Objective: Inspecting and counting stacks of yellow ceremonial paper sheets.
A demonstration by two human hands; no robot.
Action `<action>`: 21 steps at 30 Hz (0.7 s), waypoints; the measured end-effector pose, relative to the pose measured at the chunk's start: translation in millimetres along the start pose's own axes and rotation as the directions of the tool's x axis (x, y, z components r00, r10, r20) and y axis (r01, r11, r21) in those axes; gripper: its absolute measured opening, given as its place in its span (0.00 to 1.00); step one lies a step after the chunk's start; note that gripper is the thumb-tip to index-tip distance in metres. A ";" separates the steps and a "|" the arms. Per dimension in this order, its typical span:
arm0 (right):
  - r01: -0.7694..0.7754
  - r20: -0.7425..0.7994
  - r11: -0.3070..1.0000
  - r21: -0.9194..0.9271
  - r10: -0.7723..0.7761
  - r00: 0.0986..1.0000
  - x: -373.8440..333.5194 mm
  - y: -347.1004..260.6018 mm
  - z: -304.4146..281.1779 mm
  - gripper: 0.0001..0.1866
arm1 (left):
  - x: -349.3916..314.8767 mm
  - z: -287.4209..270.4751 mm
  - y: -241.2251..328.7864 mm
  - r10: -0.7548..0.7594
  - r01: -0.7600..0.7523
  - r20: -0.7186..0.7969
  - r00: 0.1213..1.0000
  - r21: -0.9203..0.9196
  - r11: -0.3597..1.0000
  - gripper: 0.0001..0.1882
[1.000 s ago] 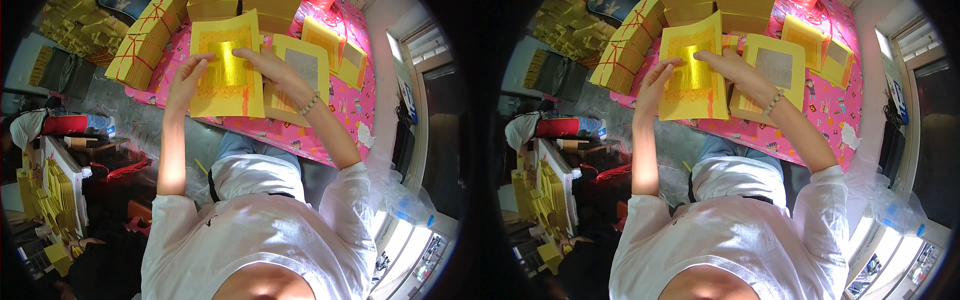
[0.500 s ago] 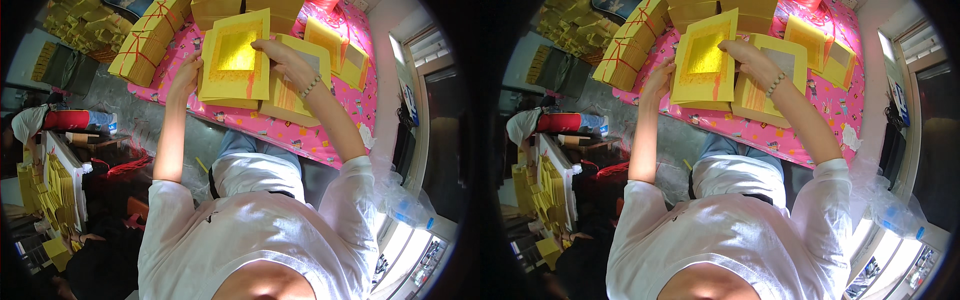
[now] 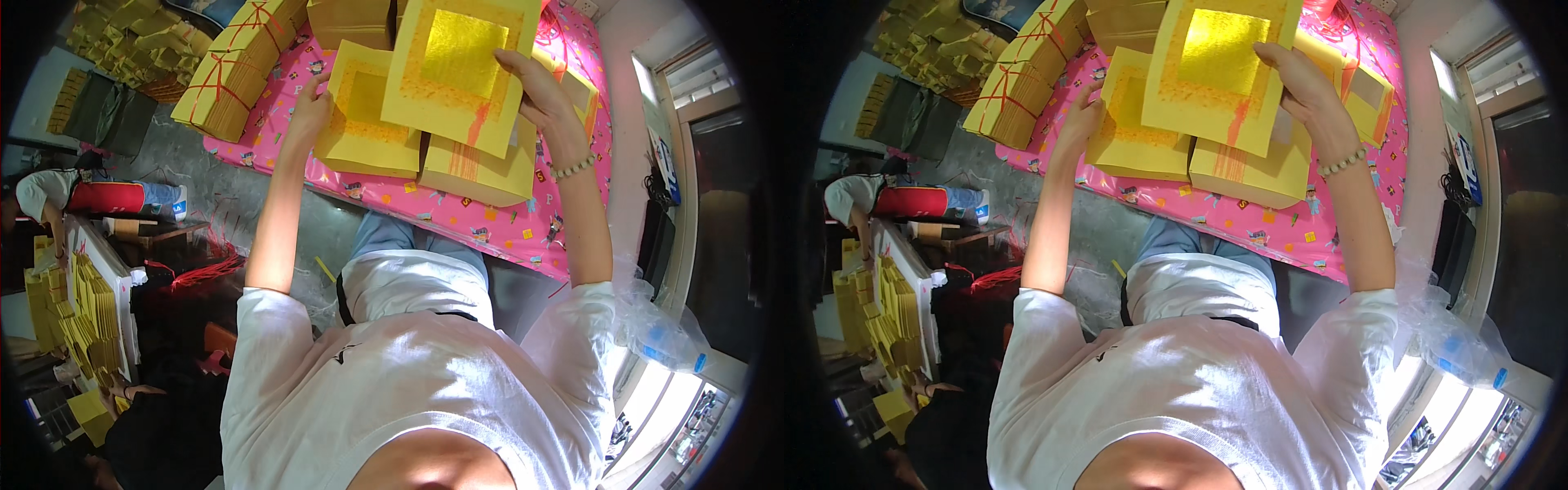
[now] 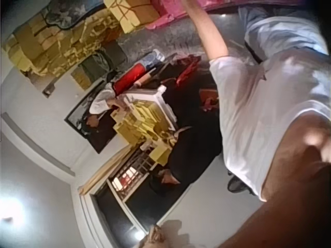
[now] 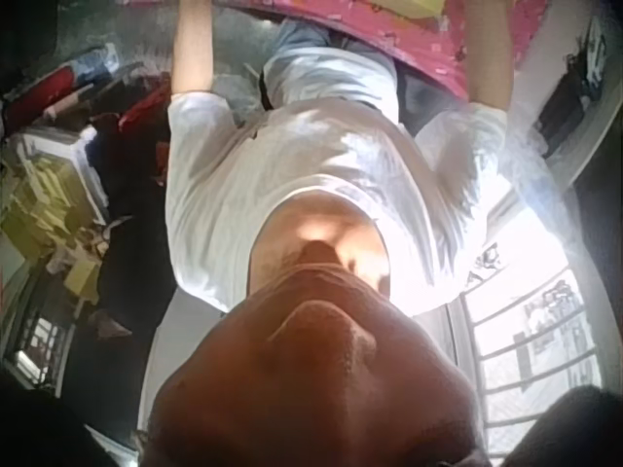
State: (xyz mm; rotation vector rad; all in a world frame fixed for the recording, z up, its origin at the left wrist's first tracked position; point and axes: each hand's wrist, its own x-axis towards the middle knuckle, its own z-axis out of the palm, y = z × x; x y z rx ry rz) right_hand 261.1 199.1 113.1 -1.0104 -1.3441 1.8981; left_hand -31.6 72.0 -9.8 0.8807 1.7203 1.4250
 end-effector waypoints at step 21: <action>0.331 -0.034 0.879 -0.343 -0.364 0.931 -62.6 13.0 -21.9 0.25 | -59.2 109.8 84.0 0.644 -0.606 0.115 0.756 -0.248 0.756 0.24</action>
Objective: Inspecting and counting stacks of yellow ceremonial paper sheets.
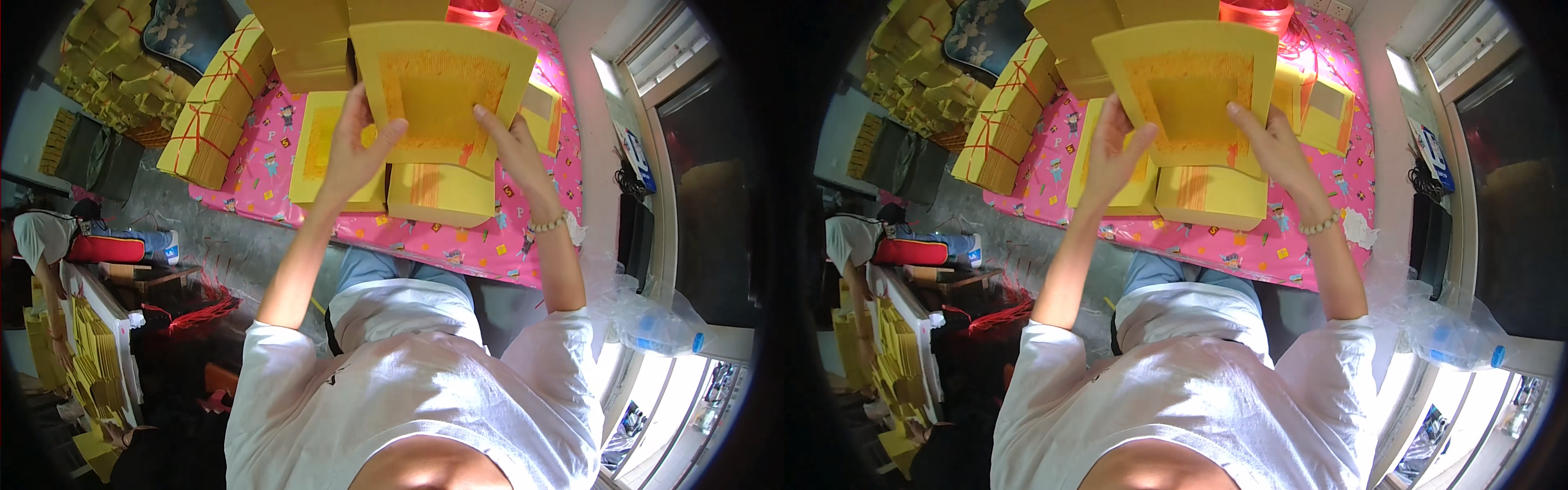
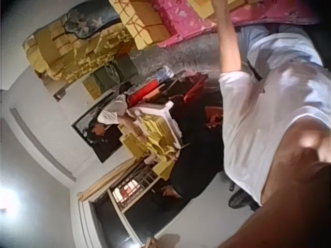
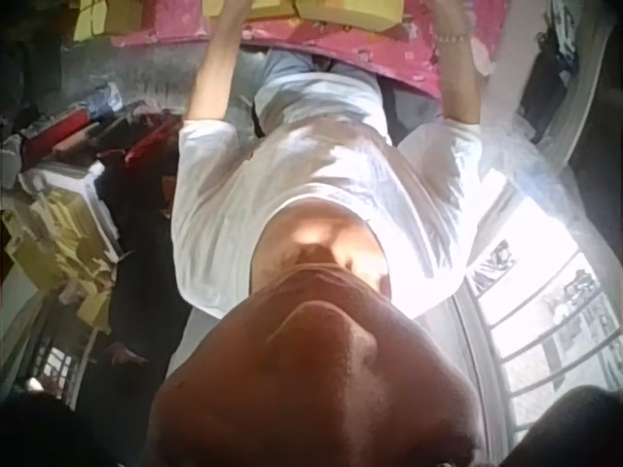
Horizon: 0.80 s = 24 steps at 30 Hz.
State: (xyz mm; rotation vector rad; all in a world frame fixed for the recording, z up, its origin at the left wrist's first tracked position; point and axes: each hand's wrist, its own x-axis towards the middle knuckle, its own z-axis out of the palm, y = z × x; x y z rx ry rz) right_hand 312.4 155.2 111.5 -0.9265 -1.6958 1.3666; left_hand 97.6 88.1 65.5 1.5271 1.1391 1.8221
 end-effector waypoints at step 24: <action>0.060 -0.053 0.995 0.080 -0.055 0.997 -11.1 15.2 -0.4 0.20 | 5.0 5.5 25.7 -0.198 0.226 0.124 0.972 -0.287 0.931 0.18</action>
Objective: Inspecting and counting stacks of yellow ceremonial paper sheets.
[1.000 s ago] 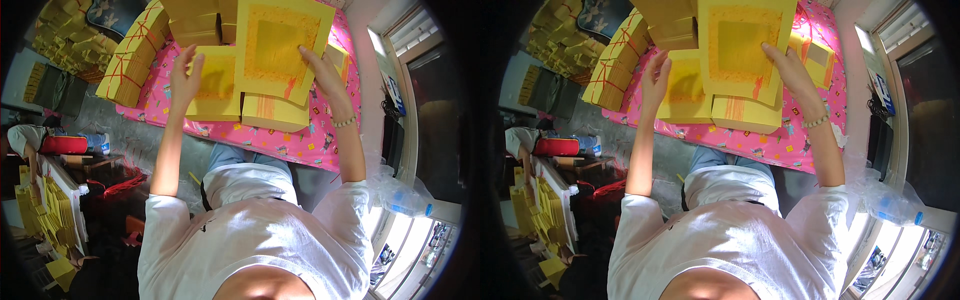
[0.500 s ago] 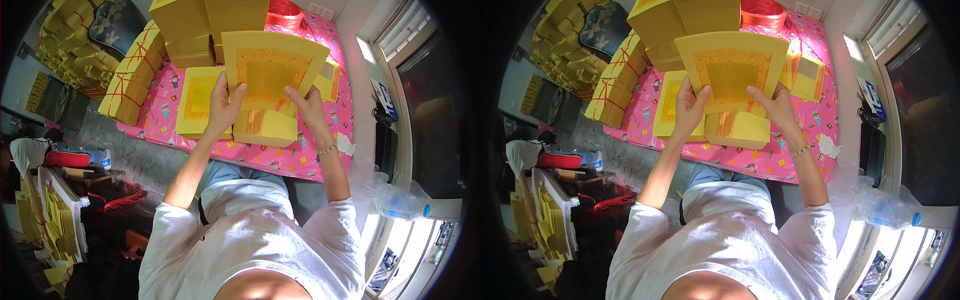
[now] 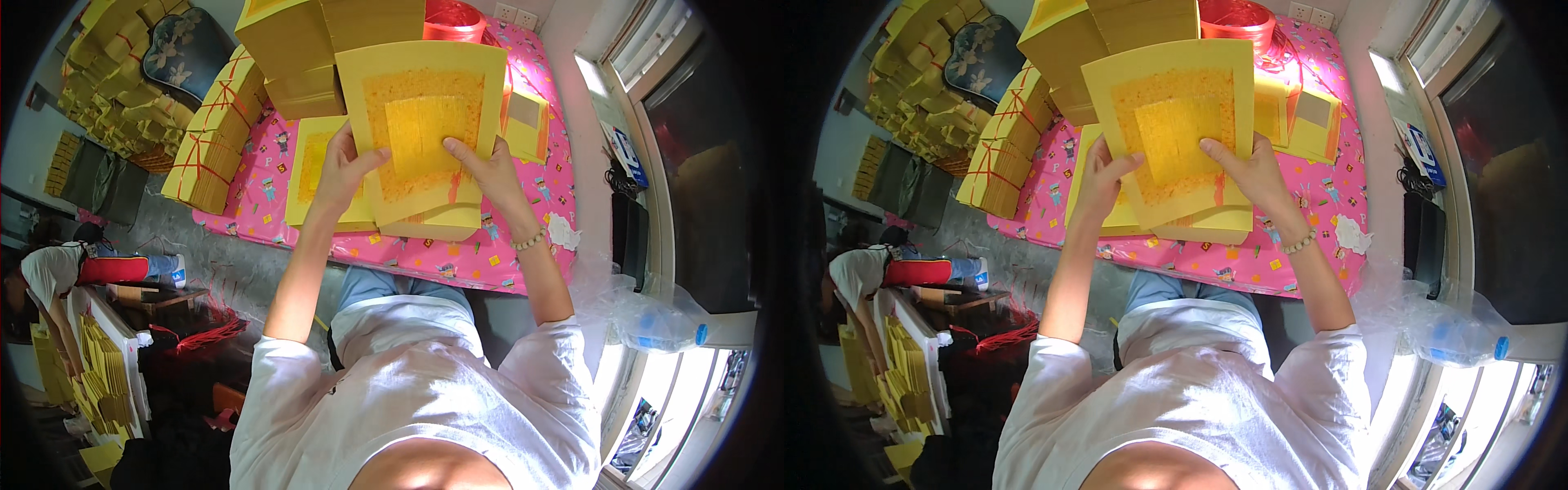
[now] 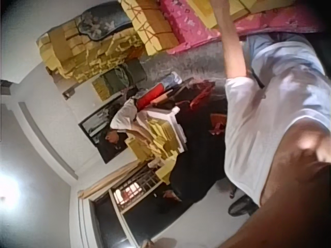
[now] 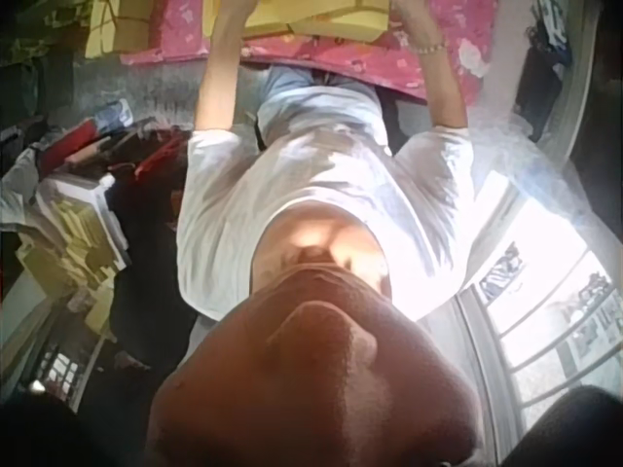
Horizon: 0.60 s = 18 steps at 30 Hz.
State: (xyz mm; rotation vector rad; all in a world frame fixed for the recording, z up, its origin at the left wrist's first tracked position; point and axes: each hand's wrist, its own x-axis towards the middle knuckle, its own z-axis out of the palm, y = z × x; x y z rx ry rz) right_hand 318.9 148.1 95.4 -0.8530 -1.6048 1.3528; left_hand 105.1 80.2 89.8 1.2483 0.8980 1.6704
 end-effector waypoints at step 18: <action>0.457 0.201 0.822 -0.340 -0.411 0.889 -46.3 -14.4 -17.6 0.25 | -36.2 -17.9 0.6 -0.618 0.656 0.257 0.743 -0.462 0.597 0.25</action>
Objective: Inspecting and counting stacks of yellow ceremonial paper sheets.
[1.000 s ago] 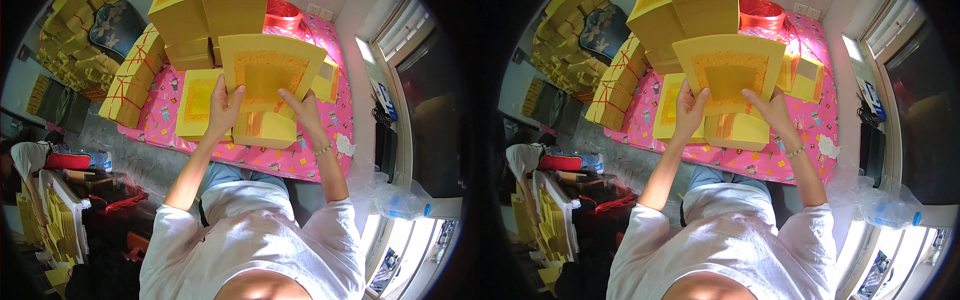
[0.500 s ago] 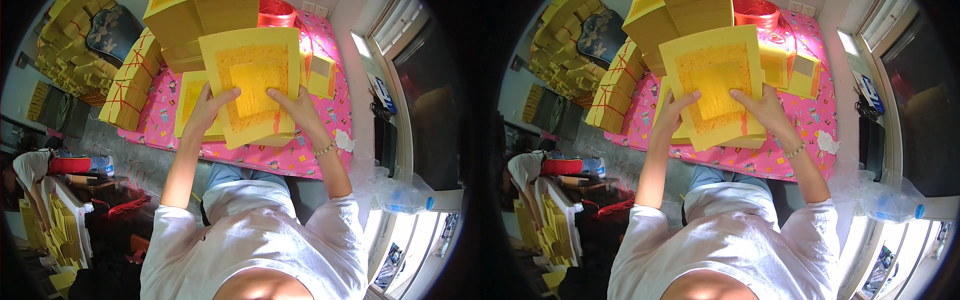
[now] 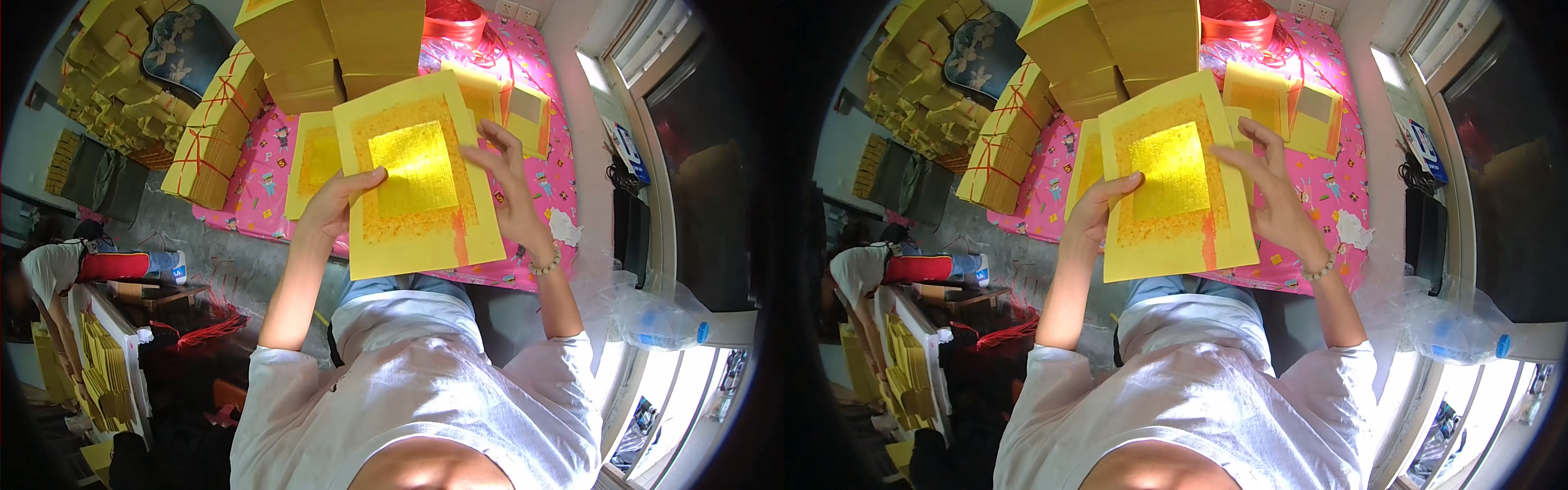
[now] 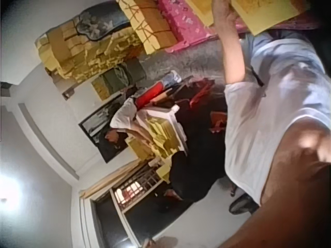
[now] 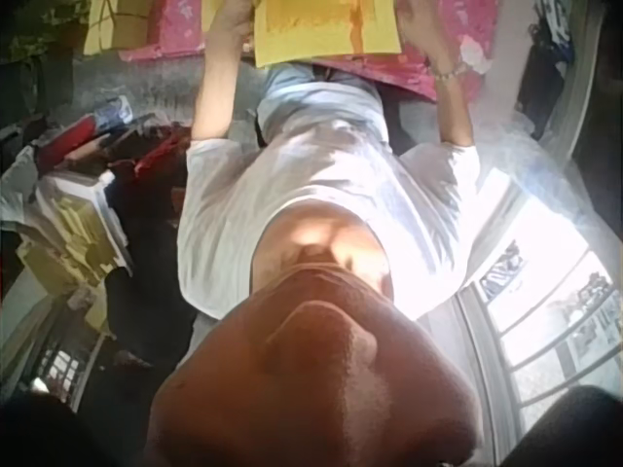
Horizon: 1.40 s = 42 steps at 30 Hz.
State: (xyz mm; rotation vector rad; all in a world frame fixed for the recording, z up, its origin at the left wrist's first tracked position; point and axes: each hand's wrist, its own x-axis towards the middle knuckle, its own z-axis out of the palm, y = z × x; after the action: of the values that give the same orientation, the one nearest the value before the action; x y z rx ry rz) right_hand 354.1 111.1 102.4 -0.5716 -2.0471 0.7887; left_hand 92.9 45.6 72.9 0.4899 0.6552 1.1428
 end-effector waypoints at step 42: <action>-0.248 -0.097 0.835 0.491 0.335 0.937 -9.1 -2.0 42.1 0.34 | 20.6 46.1 -26.9 0.498 -0.495 0.130 0.857 0.476 0.727 0.22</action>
State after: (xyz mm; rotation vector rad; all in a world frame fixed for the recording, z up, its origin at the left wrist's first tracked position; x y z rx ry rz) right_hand 323.6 90.3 80.2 -0.6522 -1.5356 1.3239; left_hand 148.4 54.4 83.6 1.1626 0.8587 1.4832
